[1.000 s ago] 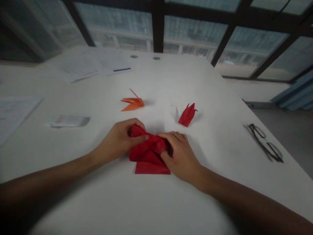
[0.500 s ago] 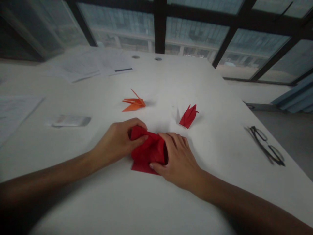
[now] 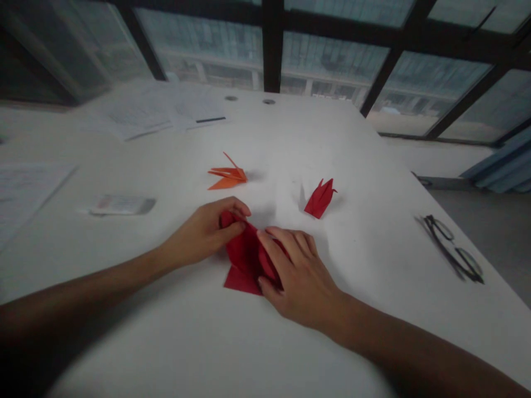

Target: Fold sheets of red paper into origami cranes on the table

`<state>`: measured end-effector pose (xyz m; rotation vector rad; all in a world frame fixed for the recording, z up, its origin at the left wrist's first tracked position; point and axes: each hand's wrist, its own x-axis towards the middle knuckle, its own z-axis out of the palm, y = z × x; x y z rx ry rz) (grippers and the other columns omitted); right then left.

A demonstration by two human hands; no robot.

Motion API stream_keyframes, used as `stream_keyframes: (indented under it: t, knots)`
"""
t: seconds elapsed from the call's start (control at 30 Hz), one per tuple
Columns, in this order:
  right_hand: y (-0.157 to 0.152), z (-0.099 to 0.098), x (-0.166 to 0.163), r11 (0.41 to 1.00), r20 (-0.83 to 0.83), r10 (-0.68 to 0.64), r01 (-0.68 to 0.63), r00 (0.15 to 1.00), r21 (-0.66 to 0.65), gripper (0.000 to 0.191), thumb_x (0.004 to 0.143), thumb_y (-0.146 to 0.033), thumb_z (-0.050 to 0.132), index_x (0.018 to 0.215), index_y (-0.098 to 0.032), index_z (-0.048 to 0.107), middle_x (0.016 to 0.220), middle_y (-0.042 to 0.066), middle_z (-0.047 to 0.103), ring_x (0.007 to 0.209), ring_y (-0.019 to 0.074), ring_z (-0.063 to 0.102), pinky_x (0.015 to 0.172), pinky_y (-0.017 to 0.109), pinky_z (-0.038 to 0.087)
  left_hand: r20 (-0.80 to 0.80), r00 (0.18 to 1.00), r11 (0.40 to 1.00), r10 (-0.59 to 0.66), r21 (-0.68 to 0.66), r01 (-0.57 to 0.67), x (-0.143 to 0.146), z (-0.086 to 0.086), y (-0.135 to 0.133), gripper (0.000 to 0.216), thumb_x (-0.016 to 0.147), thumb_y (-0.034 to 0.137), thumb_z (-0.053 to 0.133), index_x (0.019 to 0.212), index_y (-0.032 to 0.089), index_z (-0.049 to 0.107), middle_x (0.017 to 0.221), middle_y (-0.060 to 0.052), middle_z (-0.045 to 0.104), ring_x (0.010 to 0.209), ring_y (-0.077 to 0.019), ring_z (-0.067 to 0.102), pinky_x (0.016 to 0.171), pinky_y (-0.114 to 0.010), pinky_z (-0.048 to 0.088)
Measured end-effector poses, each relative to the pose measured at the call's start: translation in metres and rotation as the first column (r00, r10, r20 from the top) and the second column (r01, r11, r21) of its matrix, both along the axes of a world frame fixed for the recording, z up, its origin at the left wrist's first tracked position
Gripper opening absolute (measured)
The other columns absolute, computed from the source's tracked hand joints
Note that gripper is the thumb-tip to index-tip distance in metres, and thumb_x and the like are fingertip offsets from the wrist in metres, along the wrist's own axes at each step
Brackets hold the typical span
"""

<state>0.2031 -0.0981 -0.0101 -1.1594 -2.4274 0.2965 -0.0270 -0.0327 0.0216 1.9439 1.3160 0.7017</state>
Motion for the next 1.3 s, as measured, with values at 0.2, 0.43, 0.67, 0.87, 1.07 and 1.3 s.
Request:
stream_keyframes:
  t: [0.2,0.43,0.67,0.87,1.07,1.3]
  knots:
    - [0.000,-0.001,0.000,1.000,0.007,0.020,-0.020,1.000,-0.012,0.075,0.090,-0.024,0.064,0.158,-0.017,0.033,0.151,0.017,0.050,0.136,0.0342,0.046,0.112,0.056,0.043,-0.137,0.988,0.986,-0.071,0.141,0.091,-0.003,0.007,0.000,0.014,0.081,0.018,0.066,0.093,0.022,0.070,0.098,0.000,0.072,0.087,-0.0183,0.066,0.083,-0.031,0.049]
    - [0.002,0.000,-0.001,0.996,0.009,0.089,-0.089,0.996,-0.032,0.070,0.092,-0.021,0.061,0.158,-0.023,0.036,0.152,0.014,0.051,0.135,0.0332,0.049,0.112,0.057,0.045,-0.354,0.925,0.957,-0.140,0.193,0.218,-0.008,0.012,0.001,0.018,0.081,0.013,0.062,0.094,0.023,0.069,0.105,-0.002,0.070,0.091,-0.0198,0.066,0.082,-0.032,0.050]
    - [0.001,-0.001,-0.002,0.992,-0.084,0.080,-0.087,0.993,-0.088,0.073,0.093,-0.022,0.061,0.158,-0.020,0.028,0.146,0.017,0.056,0.133,0.0332,0.052,0.110,0.059,0.048,-0.679,0.710,0.821,-0.186,0.290,0.492,0.003,0.030,-0.012,0.010,0.089,0.022,0.064,0.099,0.022,0.068,0.103,-0.006,0.073,0.098,-0.0269,0.065,0.087,-0.040,0.045]
    - [0.000,-0.001,-0.001,0.988,-0.131,0.089,-0.104,0.987,-0.116,0.069,0.090,-0.018,0.062,0.153,-0.021,0.033,0.143,0.016,0.059,0.132,0.0313,0.056,0.110,0.056,0.049,-0.696,0.694,0.849,-0.183,0.244,0.469,0.007,0.031,-0.013,0.004,0.088,0.026,0.064,0.089,0.022,0.066,0.088,-0.005,0.073,0.081,-0.0256,0.067,0.075,-0.038,0.045]
    - [0.003,0.000,-0.001,0.986,-0.148,0.051,-0.074,0.988,-0.151,0.062,0.088,-0.020,0.066,0.146,-0.023,0.044,0.140,0.014,0.061,0.129,0.0322,0.057,0.109,0.058,0.049,-0.724,0.667,0.865,-0.176,0.210,0.456,0.005,0.025,-0.012,0.007,0.083,0.027,0.062,0.088,0.022,0.064,0.088,-0.007,0.073,0.077,-0.0261,0.067,0.069,-0.037,0.046]
    - [0.002,0.001,-0.001,0.989,-0.064,0.092,-0.098,0.994,-0.113,0.052,0.091,-0.019,0.062,0.142,-0.020,0.052,0.143,0.014,0.058,0.130,0.0302,0.055,0.111,0.054,0.048,-0.577,0.789,0.942,-0.211,0.097,0.322,-0.007,0.021,-0.001,0.020,0.076,0.020,0.063,0.094,0.028,0.068,0.085,-0.001,0.075,0.073,-0.0233,0.066,0.063,-0.032,0.039]
